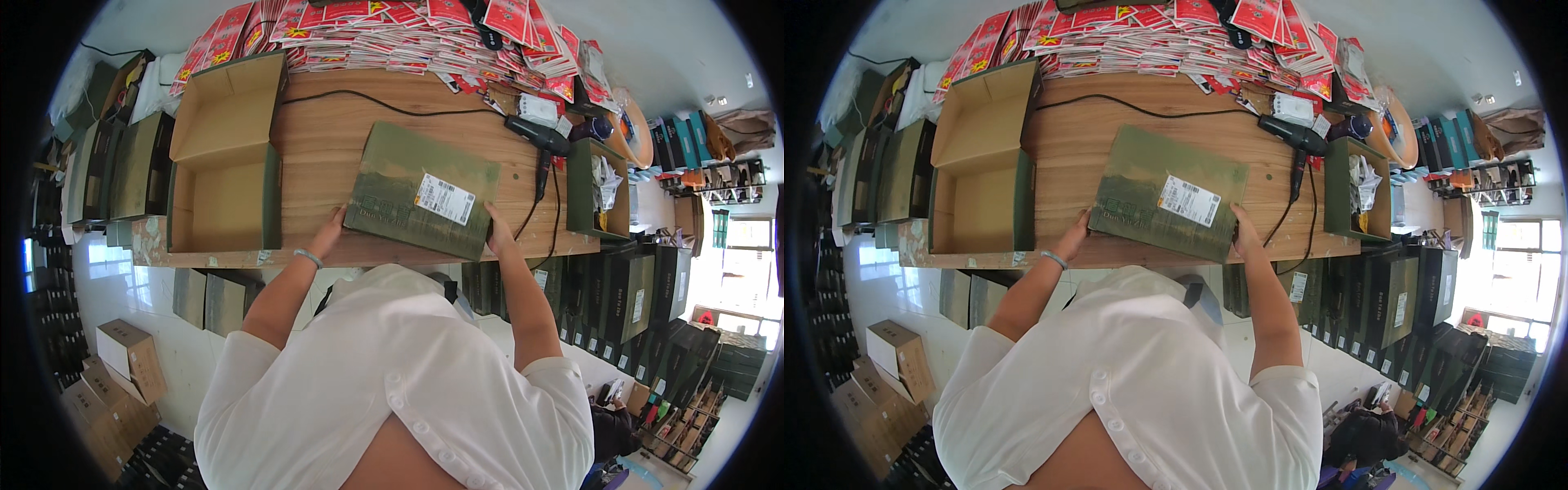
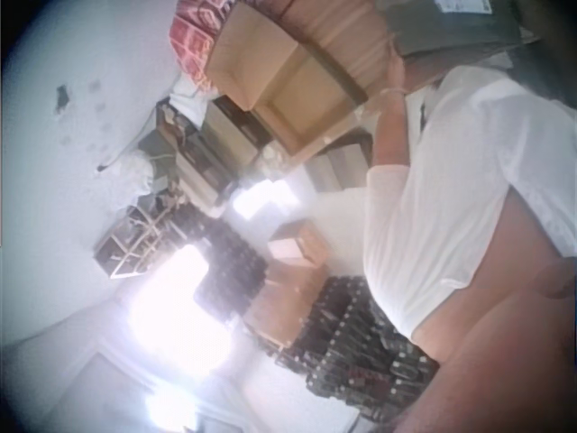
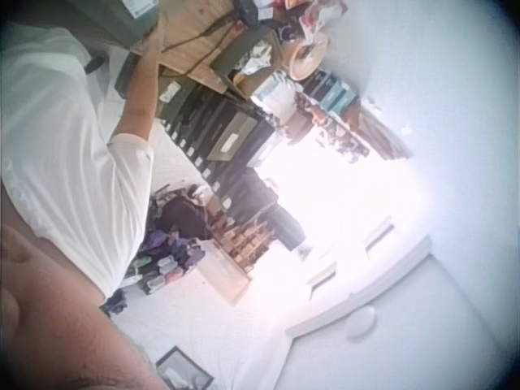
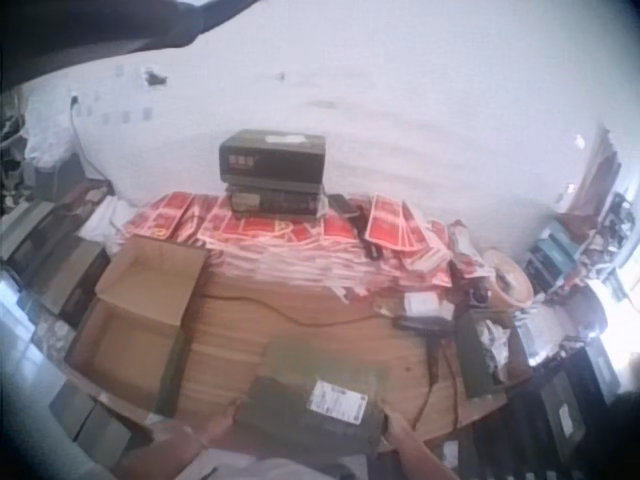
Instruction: The person packs a dark green box with tissue paper and a red card, then closes the lid. They use a heat gun to warm the label area and apply a white shipping label to the box. The finished box is placed on a stack of similar boxes.
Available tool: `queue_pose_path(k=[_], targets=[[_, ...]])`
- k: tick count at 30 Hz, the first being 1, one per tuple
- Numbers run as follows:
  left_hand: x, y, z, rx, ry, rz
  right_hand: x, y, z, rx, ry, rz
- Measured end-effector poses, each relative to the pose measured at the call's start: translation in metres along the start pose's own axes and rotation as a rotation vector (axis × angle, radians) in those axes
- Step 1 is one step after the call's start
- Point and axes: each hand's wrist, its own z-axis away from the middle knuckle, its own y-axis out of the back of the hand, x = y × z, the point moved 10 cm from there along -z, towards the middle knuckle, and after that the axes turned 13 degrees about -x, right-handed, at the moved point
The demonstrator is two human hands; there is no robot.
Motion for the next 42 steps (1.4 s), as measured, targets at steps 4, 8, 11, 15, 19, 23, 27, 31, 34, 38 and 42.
queue_pose_path(k=[4, 8, 11, 15, 19, 23, 27, 31, 34, 38, 42], targets=[[0.017, 0.005, 0.005, 0.116, -0.050, -0.141, -0.012, -0.037, -0.012, -0.046, -0.080, -0.128], [0.029, -0.004, 0.012, 0.083, 0.015, 0.297, -0.049, -0.025, -0.004, 0.015, -0.156, 0.060], [0.098, -0.009, 0.060, 0.067, 0.123, 0.490, -0.088, -0.018, 0.018, -0.115, -0.144, 0.155], [0.189, 0.006, 0.088, 0.116, -0.177, 0.704, -0.173, -0.051, 0.037, -0.250, 0.158, -0.080], [0.232, 0.016, 0.097, 0.298, -0.370, 0.388, -0.189, -0.040, 0.017, -0.098, 0.309, 0.248], [0.176, -0.004, 0.095, 0.493, -0.170, 0.112, -0.130, -0.081, 0.002, -0.269, 0.298, 0.781], [0.133, -0.032, 0.089, 0.525, -0.121, -0.241, -0.054, -0.119, -0.003, -0.243, 0.256, 1.220], [0.145, -0.055, 0.093, 0.626, -0.257, -0.715, -0.054, -0.136, -0.027, -0.239, 0.339, 1.039], [0.143, -0.061, 0.095, 0.673, -0.194, -0.865, -0.076, -0.145, -0.047, -0.397, 0.228, 0.515], [0.116, -0.035, 0.092, 0.825, -0.057, -0.566, -0.212, -0.187, -0.037, -0.505, 0.295, -0.121], [0.117, -0.024, 0.067, 0.714, 0.164, -0.702, -0.321, -0.225, -0.020, -0.643, 0.513, -0.227]])
